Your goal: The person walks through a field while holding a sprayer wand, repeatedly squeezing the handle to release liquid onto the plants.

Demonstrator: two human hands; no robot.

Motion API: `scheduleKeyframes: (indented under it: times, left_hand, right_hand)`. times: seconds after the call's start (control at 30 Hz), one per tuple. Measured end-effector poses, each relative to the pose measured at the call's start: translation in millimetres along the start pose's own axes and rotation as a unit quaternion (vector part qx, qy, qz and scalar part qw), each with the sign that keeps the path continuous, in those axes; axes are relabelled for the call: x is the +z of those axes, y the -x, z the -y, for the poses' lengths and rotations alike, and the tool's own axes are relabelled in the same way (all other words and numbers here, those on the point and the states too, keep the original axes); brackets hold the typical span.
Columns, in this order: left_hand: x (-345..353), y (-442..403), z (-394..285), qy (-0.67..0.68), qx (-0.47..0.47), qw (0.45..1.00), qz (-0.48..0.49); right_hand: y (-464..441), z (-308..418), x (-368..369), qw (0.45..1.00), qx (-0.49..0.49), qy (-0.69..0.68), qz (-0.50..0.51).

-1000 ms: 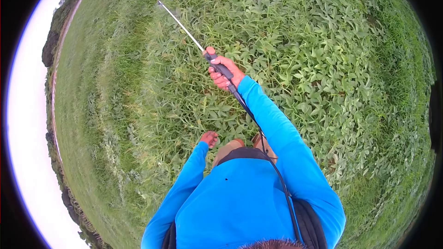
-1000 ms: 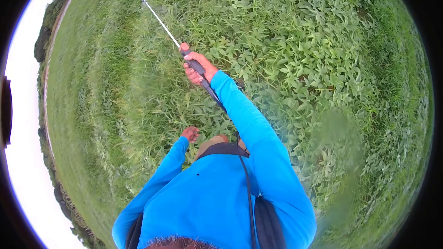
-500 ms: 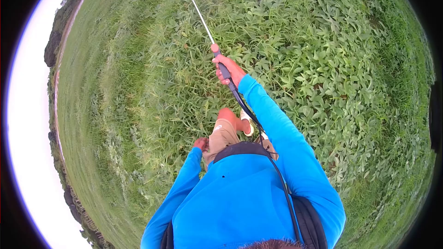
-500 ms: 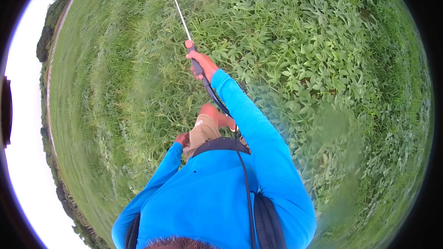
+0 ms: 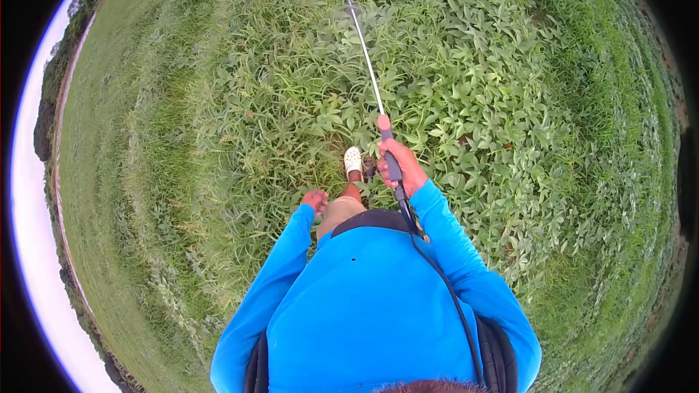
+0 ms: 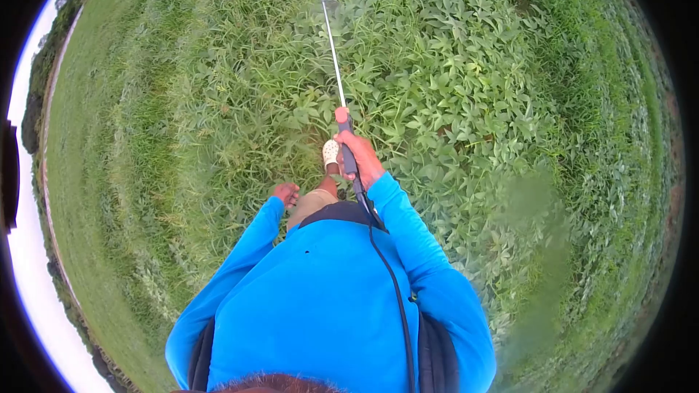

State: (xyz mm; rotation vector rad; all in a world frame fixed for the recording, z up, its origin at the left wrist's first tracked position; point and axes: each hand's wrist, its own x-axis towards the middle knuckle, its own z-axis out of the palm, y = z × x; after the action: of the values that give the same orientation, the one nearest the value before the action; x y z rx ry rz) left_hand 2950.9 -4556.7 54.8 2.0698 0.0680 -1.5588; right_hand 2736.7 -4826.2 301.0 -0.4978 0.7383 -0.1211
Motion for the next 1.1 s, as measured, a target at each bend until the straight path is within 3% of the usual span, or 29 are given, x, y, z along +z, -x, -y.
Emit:
scheduleKeyframes:
  times: [0.17,0.33,0.43,0.47,0.53,0.6,0.67,0.83,1.1]
  left_hand:
    - [11.3,-3.9,-74.6,0.017,0.079,0.997,0.014]
    - [12.8,-0.8,-70.9,0.049,0.126,0.99,0.027]
    - [5.2,-0.3,-43.7,0.159,0.053,0.984,0.063]
    - [2.6,-1.6,-33.8,0.162,0.053,0.984,0.058]
    - [-2.6,-3.6,-19.3,0.176,-0.033,0.984,0.017]
    - [-11.7,-14.3,-4.8,0.185,-0.041,0.982,0.013]
    - [-21.5,-30.8,4.5,0.211,-0.085,0.974,0.02]
    - [-41.9,-63.1,-20.2,0.208,-0.105,0.972,0.014]
    - [-69.5,-117.2,-105.5,0.242,-0.058,0.968,0.045]
  right_hand:
    - [45.5,19.2,-31.9,0.997,0.015,-0.061,-0.035]
    - [59.1,28.7,-63.8,0.994,-0.03,-0.057,-0.089]
    - [41.6,35.7,-70.5,0.992,-0.063,-0.072,-0.084]
    - [34.1,38.6,-70.6,0.992,-0.06,-0.071,-0.08]
    - [19.2,46.1,-66.9,0.989,-0.056,-0.121,-0.056]
    - [3.1,55.8,-61.6,0.99,-0.041,-0.128,-0.04]
    - [-19.6,63.2,-58.5,0.985,0.018,-0.164,0.048]
    - [-75.0,84.0,-7.3,0.953,0.123,-0.215,0.172]
    - [-191.2,135.3,152.8,0.943,0.219,-0.084,0.236]
